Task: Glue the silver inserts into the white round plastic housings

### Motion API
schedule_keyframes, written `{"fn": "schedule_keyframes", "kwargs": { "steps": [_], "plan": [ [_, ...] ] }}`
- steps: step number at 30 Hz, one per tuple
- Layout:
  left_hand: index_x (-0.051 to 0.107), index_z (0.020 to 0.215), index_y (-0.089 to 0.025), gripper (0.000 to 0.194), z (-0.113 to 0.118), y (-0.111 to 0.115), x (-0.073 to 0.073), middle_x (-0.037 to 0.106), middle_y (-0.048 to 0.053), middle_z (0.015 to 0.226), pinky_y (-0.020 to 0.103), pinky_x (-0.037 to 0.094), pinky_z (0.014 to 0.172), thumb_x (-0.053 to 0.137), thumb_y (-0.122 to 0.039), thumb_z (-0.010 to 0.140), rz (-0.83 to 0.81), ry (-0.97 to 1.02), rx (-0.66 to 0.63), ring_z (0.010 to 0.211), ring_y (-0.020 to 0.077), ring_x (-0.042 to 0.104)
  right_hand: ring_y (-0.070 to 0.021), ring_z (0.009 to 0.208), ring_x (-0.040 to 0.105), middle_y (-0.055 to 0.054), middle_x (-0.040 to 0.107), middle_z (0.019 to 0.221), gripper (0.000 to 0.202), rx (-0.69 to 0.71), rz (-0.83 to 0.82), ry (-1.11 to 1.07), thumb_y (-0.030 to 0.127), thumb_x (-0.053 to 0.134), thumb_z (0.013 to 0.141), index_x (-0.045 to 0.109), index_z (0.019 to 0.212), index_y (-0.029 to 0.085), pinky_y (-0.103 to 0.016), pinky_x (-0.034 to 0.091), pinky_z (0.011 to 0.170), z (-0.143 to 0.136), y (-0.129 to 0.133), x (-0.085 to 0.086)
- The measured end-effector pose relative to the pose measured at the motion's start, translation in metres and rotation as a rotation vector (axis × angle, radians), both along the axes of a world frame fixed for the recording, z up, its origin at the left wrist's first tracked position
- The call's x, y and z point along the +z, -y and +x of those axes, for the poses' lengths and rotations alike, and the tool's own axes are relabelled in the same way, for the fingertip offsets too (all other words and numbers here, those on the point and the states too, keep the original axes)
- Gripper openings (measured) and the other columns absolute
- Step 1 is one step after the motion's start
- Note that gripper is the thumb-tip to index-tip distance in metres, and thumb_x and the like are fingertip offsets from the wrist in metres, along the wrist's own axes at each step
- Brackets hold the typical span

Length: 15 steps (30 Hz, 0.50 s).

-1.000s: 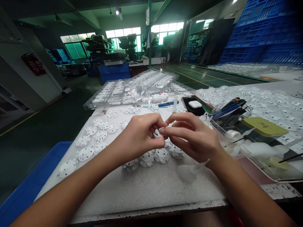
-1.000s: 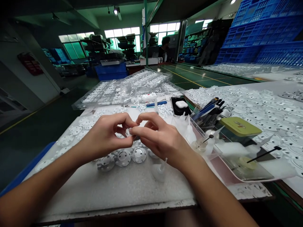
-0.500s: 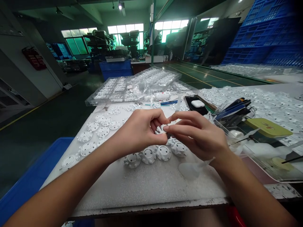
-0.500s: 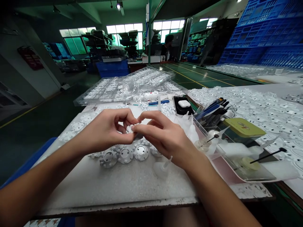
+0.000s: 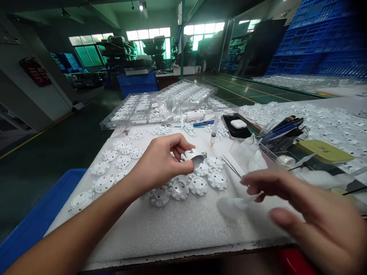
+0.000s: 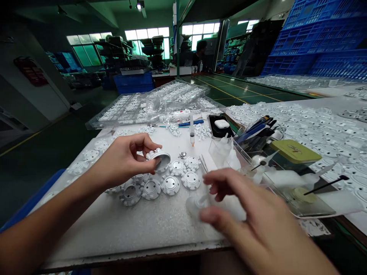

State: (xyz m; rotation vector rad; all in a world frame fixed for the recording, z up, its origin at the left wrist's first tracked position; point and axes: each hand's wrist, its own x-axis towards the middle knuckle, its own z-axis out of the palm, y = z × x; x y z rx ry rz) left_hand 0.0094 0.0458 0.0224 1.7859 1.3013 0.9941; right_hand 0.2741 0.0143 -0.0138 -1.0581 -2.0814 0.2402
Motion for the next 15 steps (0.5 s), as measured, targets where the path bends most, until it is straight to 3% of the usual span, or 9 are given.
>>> {"fn": "schedule_keyframes", "kwargs": {
  "steps": [3, 6, 9, 11, 13, 15],
  "plan": [
    [0.065, 0.082, -0.018, 0.018, 0.003, -0.001, -0.005, 0.064, -0.001, 0.066, 0.025, 0.053, 0.05, 0.078, -0.014, 0.071, -0.15, 0.145, 0.0, 0.059, 0.0182, 0.07, -0.0143, 0.067, 0.067, 0.0, 0.069, 0.085, 0.029, 0.021, 0.009, 0.084, 0.053, 0.063, 0.088, 0.062, 0.102, 0.028, -0.021, 0.054, 0.052, -0.006, 0.015, -0.02],
    [0.062, 0.083, -0.016, 0.017, 0.01, -0.001, -0.009, 0.067, 0.001, 0.07, 0.026, 0.057, 0.053, 0.075, -0.01, 0.074, -0.355, 0.362, -0.006, 0.055, 0.0165, 0.07, -0.013, 0.079, 0.069, 0.0, 0.069, 0.092, 0.016, 0.068, 0.02, 0.056, 0.041, 0.06, 0.093, 0.062, 0.102, 0.028, -0.017, 0.057, 0.063, -0.013, 0.022, -0.03],
    [0.06, 0.081, -0.014, 0.015, 0.018, 0.0, -0.01, 0.069, 0.002, 0.072, 0.024, 0.059, 0.053, 0.072, -0.007, 0.077, -0.537, 0.581, -0.021, 0.052, 0.0126, 0.067, -0.0166, 0.092, 0.07, -0.001, 0.071, 0.101, 0.017, 0.08, -0.001, -0.074, 0.034, 0.064, 0.09, 0.062, 0.105, 0.028, -0.02, 0.059, 0.077, -0.012, 0.028, -0.035],
    [0.06, 0.079, -0.014, 0.013, 0.022, 0.002, -0.011, 0.068, 0.003, 0.072, 0.021, 0.059, 0.051, 0.069, -0.004, 0.079, -0.629, 0.685, -0.026, 0.052, 0.0108, 0.065, -0.0213, 0.102, 0.069, -0.003, 0.071, 0.109, 0.02, 0.08, -0.073, -0.293, 0.031, 0.062, 0.09, 0.058, 0.11, 0.03, -0.028, 0.06, 0.085, -0.01, 0.032, -0.039],
    [0.062, 0.078, -0.013, 0.011, 0.024, 0.004, -0.012, 0.068, 0.003, 0.071, 0.019, 0.059, 0.051, 0.067, -0.003, 0.081, -0.69, 0.748, -0.05, 0.055, 0.0102, 0.065, -0.0238, 0.092, 0.07, -0.005, 0.071, 0.104, 0.024, 0.055, -0.143, -0.556, 0.032, 0.054, 0.095, 0.056, 0.119, 0.031, -0.034, 0.062, 0.074, -0.008, 0.033, -0.04],
    [0.063, 0.076, -0.012, 0.01, 0.025, 0.006, -0.015, 0.068, 0.004, 0.072, 0.017, 0.059, 0.051, 0.067, -0.004, 0.081, -0.725, 0.787, -0.082, 0.057, 0.0102, 0.065, -0.0205, 0.069, 0.066, -0.005, 0.068, 0.089, 0.03, -0.032, -0.156, -0.674, 0.038, 0.05, 0.097, 0.059, 0.125, 0.03, -0.032, 0.055, 0.054, -0.009, 0.029, -0.038]
  ]
}}
